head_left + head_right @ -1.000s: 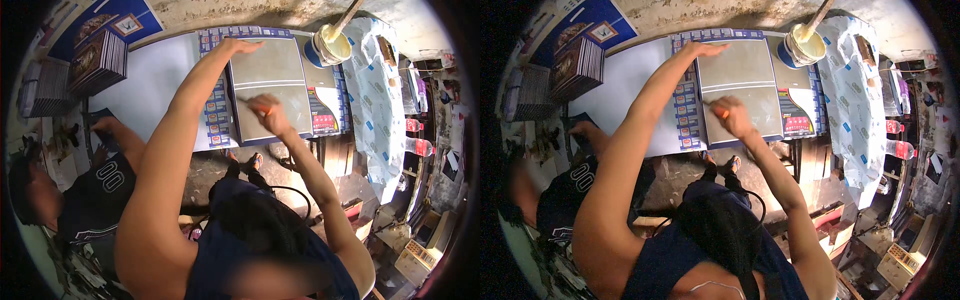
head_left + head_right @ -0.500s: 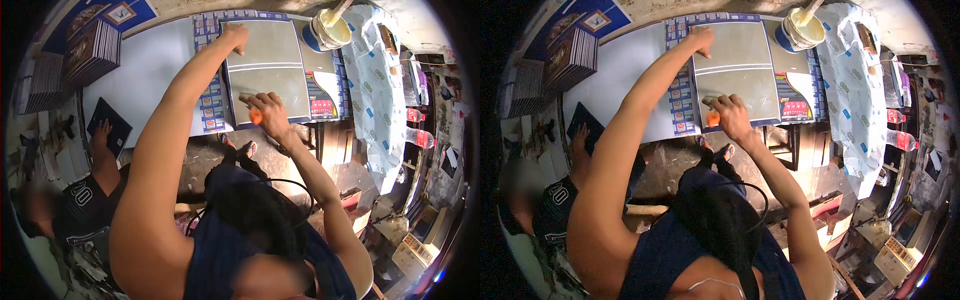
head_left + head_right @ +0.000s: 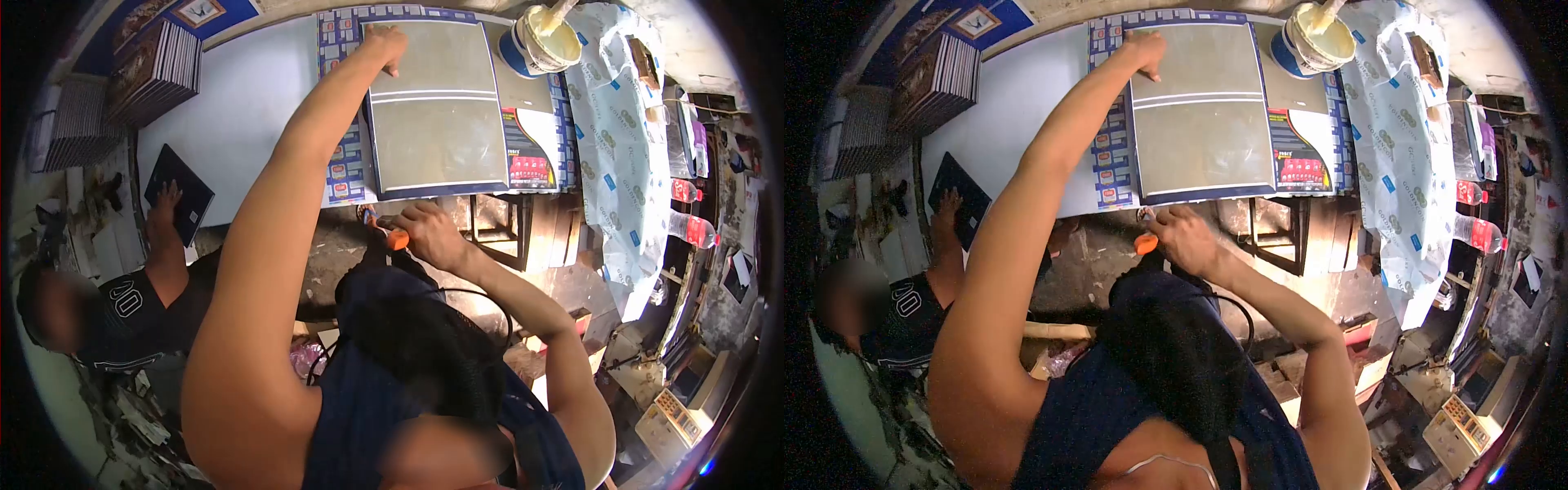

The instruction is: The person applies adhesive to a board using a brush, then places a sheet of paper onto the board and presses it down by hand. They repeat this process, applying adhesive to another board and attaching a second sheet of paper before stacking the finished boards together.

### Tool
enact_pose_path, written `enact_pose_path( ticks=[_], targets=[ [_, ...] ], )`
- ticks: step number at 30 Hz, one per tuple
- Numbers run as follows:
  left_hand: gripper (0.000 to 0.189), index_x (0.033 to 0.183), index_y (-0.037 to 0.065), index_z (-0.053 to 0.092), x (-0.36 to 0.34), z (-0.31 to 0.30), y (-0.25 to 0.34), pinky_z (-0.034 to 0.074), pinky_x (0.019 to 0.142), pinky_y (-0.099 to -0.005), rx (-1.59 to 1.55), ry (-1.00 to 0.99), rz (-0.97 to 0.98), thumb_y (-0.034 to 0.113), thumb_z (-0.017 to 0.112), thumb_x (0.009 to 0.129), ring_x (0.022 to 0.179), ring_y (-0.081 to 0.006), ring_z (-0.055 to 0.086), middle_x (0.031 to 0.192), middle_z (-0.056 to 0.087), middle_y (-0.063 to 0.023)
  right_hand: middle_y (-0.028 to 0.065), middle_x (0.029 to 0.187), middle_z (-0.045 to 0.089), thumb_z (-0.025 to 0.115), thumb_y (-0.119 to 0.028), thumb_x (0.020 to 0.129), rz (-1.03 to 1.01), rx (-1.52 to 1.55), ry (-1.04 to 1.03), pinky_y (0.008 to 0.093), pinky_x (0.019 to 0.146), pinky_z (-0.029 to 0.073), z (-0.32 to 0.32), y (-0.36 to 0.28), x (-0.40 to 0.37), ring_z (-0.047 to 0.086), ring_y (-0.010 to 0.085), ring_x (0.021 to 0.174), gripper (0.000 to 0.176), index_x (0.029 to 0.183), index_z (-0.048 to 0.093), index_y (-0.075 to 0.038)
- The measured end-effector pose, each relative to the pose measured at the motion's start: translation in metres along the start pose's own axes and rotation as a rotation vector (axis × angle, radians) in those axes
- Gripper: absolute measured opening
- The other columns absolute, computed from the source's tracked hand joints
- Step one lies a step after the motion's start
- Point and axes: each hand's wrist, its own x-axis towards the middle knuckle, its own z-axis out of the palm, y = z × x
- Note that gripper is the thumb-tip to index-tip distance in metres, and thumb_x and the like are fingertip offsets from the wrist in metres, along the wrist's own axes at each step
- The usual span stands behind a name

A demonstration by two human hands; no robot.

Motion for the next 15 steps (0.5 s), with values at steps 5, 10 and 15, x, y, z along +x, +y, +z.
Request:
enact_pose_path(
  ticks=[5, 10, 15],
  targets=[
    [0.077, 0.126, 0.008, 0.059, -0.002, 0.006, 0.000, 0.035, 0.099, -0.0640, -0.036, 0.029, -0.007, 0.037, 0.089, 0.062, 0.129, -0.0306, 0.048, 0.141, 0.048, -0.0072, 0.0106, 0.099, 0.065, 0.057, -0.002, 0.075, 0.081, -0.067, 0.389, 0.0392, 0.083, 0.050, -0.032, 0.060, 0.072, 0.058, 0.0309, 0.090, 0.043, 0.115, 0.066, -0.016],
    [0.080, 0.131, 0.009, 0.055, 0.004, 0.006, 0.002, 0.036, 0.099, -0.0621, -0.001, 0.027, -0.055, 0.037, 0.089, 0.063, 0.129, -0.0308, 0.048, 0.141, 0.047, -0.0074, 0.0071, 0.094, 0.066, 0.064, -0.009, 0.075, 0.052, -0.100, 0.250, 0.0366, 0.083, 0.050, 0.030, 0.065, 0.092, 0.061, 0.0258, 0.090, 0.035, 0.109, 0.066, -0.013],
    [0.076, 0.129, 0.008, 0.057, 0.001, 0.006, 0.006, 0.037, 0.101, -0.0594, -0.010, 0.008, -0.067, 0.036, 0.088, 0.066, 0.130, -0.0311, 0.047, 0.142, 0.046, -0.0078, 0.0098, 0.093, 0.064, 0.058, -0.008, 0.076, -0.081, 0.106, 0.088, 0.0377, 0.085, 0.048, 0.000, 0.020, 0.024, 0.061, 0.0291, 0.088, 0.031, 0.106, 0.066, -0.011]
  ],
)
